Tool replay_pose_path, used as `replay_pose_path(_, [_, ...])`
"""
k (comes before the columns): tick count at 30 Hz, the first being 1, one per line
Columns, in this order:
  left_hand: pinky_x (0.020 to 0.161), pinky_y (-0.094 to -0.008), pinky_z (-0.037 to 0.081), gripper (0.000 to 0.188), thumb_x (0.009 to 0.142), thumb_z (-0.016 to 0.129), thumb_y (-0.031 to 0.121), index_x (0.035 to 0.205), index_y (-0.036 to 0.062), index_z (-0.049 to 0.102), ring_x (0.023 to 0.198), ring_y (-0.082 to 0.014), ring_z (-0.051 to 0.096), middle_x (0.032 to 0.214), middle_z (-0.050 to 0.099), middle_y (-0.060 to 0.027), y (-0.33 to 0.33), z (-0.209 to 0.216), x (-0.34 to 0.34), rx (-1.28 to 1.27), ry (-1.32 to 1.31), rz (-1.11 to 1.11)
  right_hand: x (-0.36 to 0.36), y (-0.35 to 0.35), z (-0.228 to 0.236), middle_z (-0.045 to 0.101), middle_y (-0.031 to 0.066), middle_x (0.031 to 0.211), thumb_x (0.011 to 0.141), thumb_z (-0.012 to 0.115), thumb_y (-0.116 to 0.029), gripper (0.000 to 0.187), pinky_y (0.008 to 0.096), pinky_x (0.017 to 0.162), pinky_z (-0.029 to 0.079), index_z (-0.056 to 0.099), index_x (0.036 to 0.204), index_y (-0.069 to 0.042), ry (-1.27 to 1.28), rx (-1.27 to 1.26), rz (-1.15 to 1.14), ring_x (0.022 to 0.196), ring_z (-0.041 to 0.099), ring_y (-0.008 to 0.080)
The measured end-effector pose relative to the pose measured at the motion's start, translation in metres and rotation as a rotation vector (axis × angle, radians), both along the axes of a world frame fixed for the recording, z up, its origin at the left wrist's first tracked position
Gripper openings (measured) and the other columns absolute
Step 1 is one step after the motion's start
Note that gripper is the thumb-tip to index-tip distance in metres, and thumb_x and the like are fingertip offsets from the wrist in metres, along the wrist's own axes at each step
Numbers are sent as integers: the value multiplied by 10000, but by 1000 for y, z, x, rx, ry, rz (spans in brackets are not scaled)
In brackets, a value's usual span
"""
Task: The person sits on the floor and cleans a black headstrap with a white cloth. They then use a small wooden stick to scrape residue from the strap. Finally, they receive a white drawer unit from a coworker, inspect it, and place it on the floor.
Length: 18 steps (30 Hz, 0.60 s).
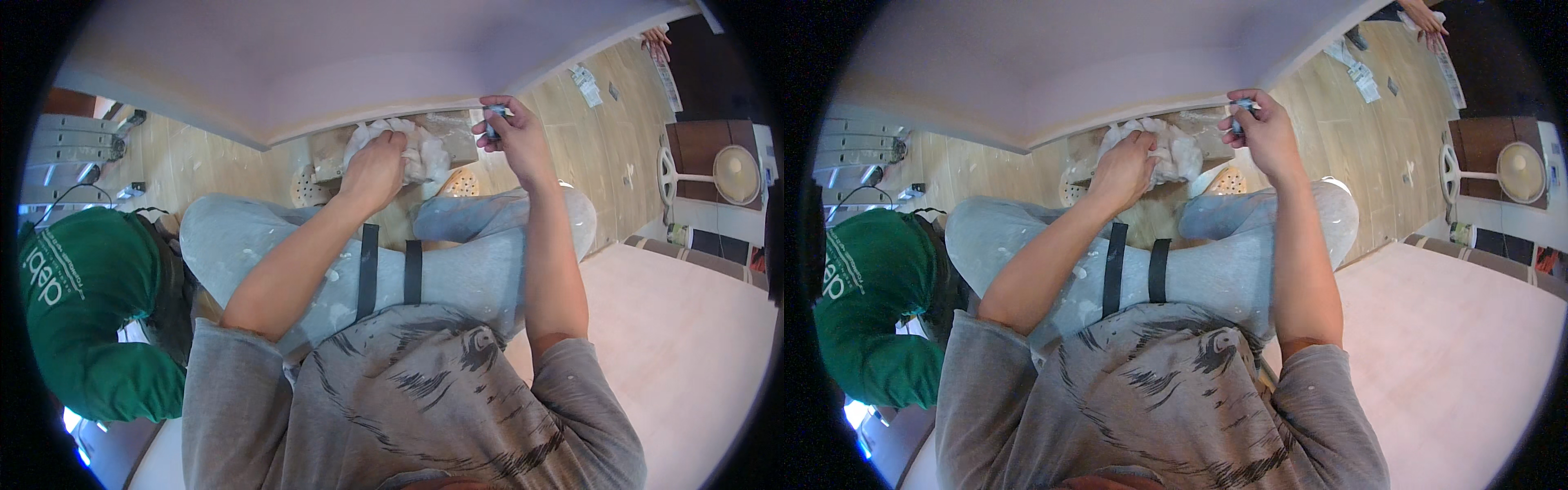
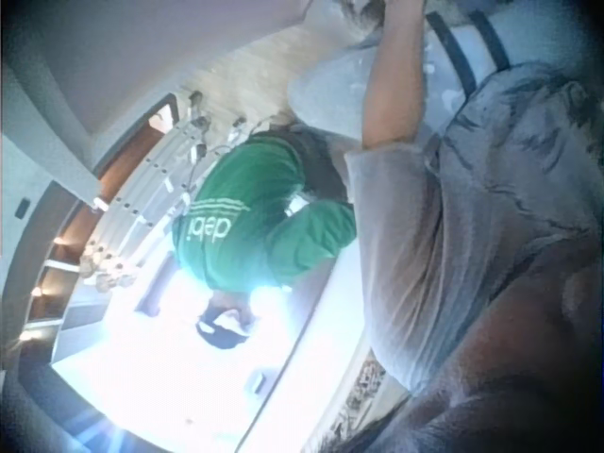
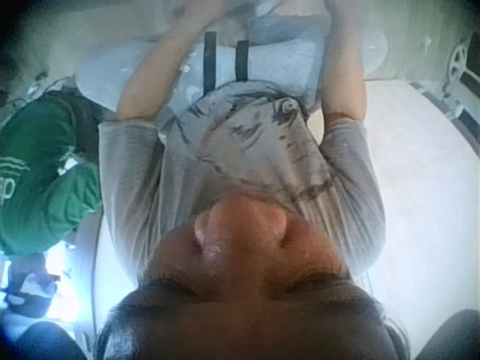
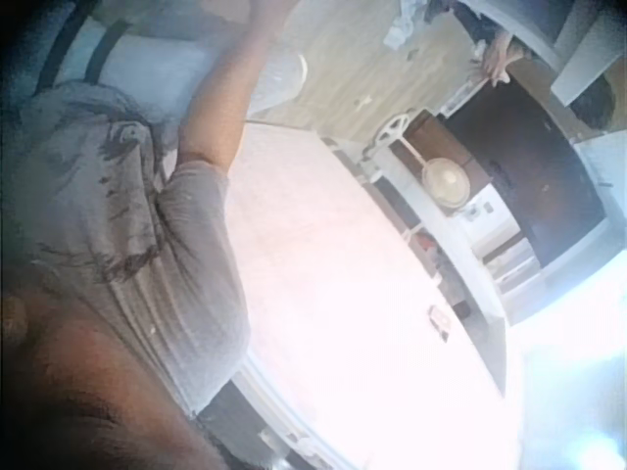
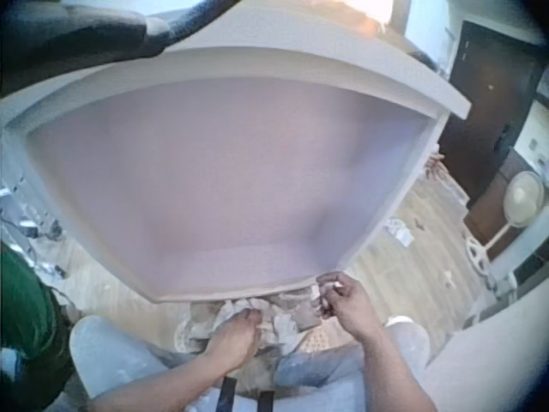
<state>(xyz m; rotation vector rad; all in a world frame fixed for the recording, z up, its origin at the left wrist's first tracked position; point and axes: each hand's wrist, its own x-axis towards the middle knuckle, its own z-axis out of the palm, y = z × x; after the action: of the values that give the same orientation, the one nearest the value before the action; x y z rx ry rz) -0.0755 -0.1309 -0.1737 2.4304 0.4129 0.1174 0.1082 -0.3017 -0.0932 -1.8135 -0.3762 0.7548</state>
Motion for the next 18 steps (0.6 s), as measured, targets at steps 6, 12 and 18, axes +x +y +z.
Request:
replay_pose_path(6, [887,-523,520,341,944,663,125,1265,40,586,1059,-417,640,1169,613,-191,-11,19,10,31,-142,45,8,-39,-21,746,107,1016,1050,594,-64,246,292,766,576,586,1295,-42,105,88,-94,867,721,163])
replay_pose_path(12, [777,-462,526,366,928,682,128,1275,51,594,862,-338,639,1036,615,-148,-6,27,14,-55,-169,160,-16,-14,-31,777,122,1065,842,709,108,143,350,928,576,676,950,21,-388,312,117,1032,736,233])
replay_pose_path(18, [749,-465,517,294,934,669,125,1218,77,607,827,-351,620,970,597,-139,3,26,3,-31,-148,222,-24,-5,-6,764,159,1171,723,701,170,218,367,988,560,590,736,-17,-440,685,83,1171,712,298])
